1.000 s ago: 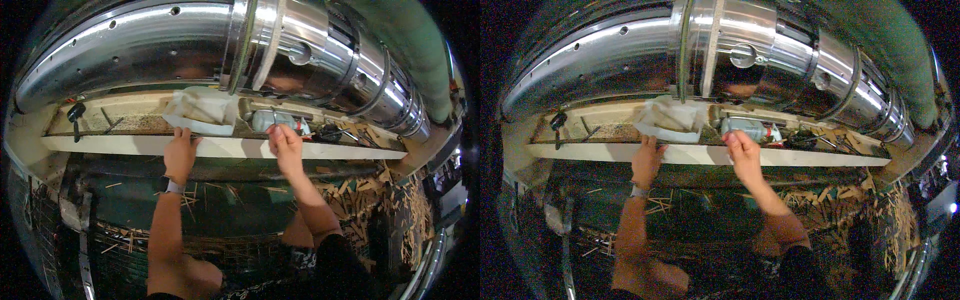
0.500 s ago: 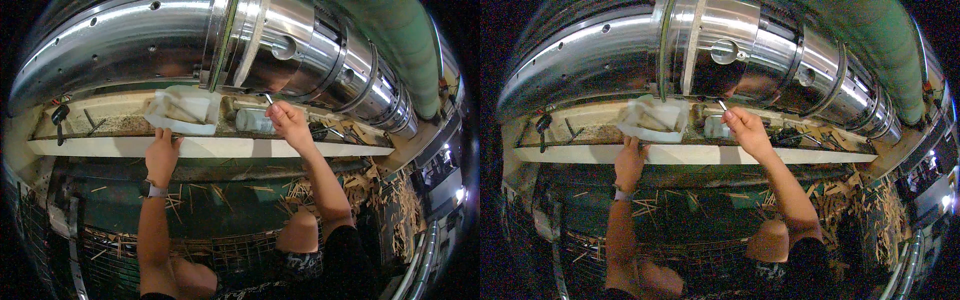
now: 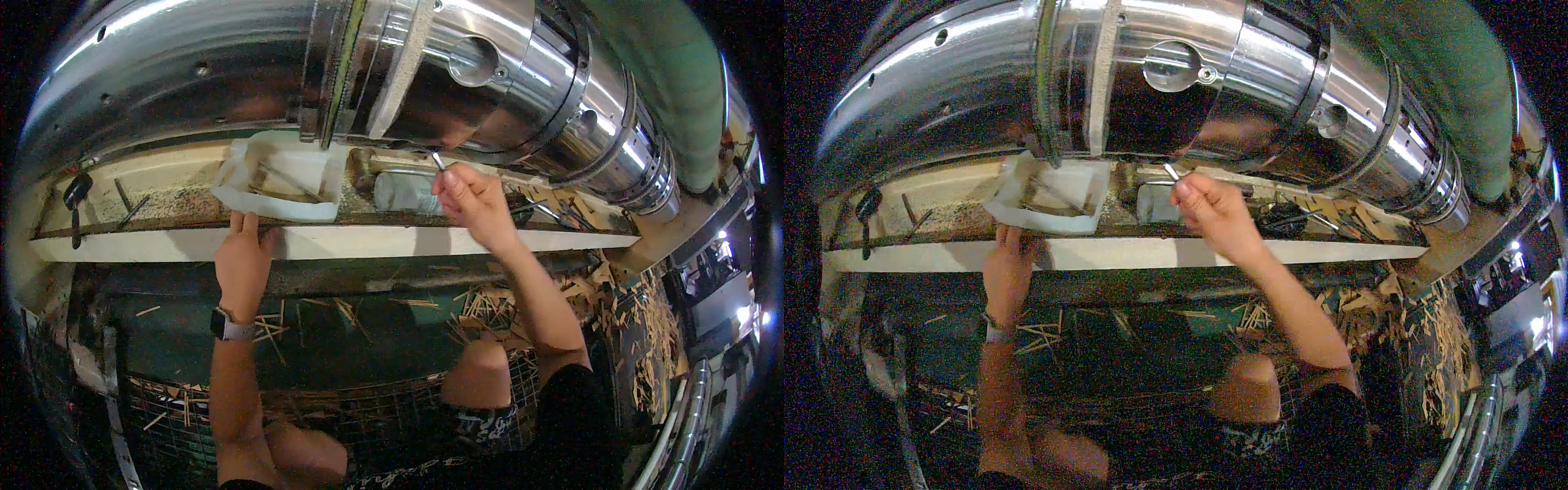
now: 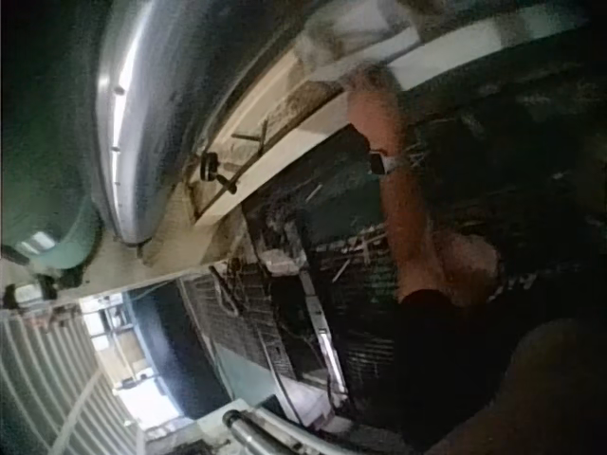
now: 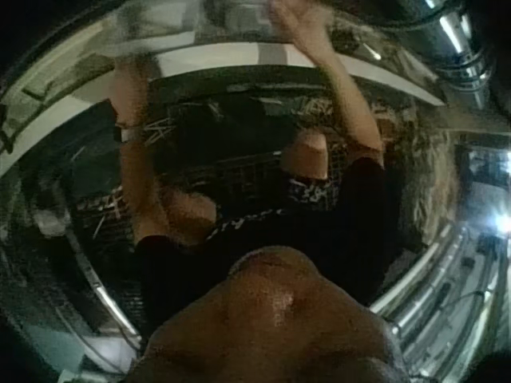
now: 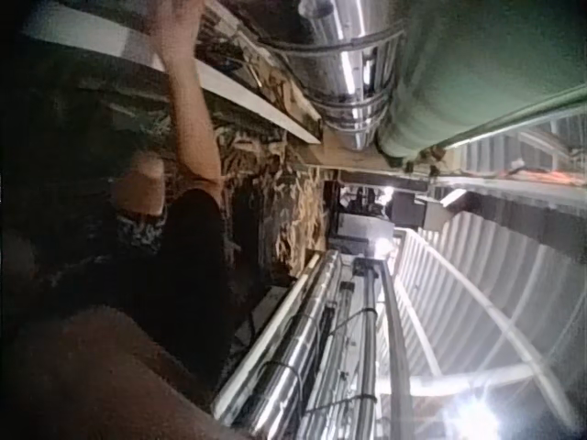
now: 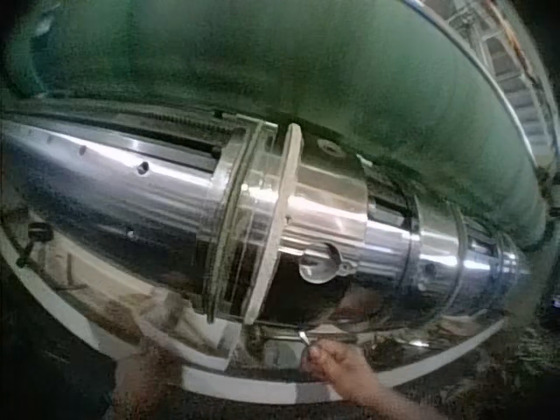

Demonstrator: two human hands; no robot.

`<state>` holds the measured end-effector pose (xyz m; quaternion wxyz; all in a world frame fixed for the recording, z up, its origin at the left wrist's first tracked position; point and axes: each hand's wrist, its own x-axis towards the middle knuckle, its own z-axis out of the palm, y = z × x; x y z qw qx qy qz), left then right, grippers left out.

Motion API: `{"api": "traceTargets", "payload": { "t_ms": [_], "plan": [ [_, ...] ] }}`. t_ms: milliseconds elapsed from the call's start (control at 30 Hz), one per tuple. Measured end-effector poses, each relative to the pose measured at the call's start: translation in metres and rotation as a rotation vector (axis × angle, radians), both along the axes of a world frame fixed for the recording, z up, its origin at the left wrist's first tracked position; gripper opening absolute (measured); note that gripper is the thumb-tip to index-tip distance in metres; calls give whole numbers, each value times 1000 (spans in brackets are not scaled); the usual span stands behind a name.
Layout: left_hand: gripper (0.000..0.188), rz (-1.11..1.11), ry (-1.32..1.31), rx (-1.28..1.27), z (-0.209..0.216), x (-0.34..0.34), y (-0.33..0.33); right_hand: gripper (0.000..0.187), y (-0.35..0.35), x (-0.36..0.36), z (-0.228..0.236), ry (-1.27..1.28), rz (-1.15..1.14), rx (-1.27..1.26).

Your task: The person uses a tape measure to measure the length of several metal pipes attached to a large industrial machine. They move between different sections of the machine, extending the tape measure along the pipes and marking measurements.

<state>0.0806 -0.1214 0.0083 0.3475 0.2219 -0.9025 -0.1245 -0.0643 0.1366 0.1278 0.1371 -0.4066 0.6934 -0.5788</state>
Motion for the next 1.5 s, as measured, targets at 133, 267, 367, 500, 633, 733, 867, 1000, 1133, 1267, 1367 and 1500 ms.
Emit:
{"api": "traceTargets", "payload": {
  "t_ms": [133,267,367,500,633,733,867,1000,1133,1267,1367,1500],
  "plan": [
    [33,-31,-54,41,-4,-6,-4,29,-11,8,-22,-231,76,-243],
    [33,2,-42,11,-7,-4,-7,28,-18,9,-25,-284,32,-253],
    [27,34,-64,-27,0,-2,-2,28,-18,15,-30,-352,110,-357],
    [24,24,-67,-89,9,-12,16,29,-21,24,-39,-483,128,-530],
    [27,31,-132,-110,0,-8,4,28,-30,22,-42,-506,146,-450],
    [27,-31,-139,-104,-1,0,-4,22,-33,14,-43,-512,285,-411],
    [28,-31,-168,-193,4,-6,-5,18,-6,7,-38,394,320,-207],
    [31,28,-219,-98,-5,-10,3,17,51,16,-54,905,355,248],
    [38,16,-133,-102,-1,-6,7,16,80,0,-75,957,238,461],
    [47,-25,9,-25,4,0,9,13,43,11,-61,935,217,399],
    [47,-99,-163,-144,10,4,3,12,-5,19,-51,916,107,371],
    [36,-118,-69,-129,-4,7,-10,15,-96,12,-45,918,-36,265]
  ]
}}
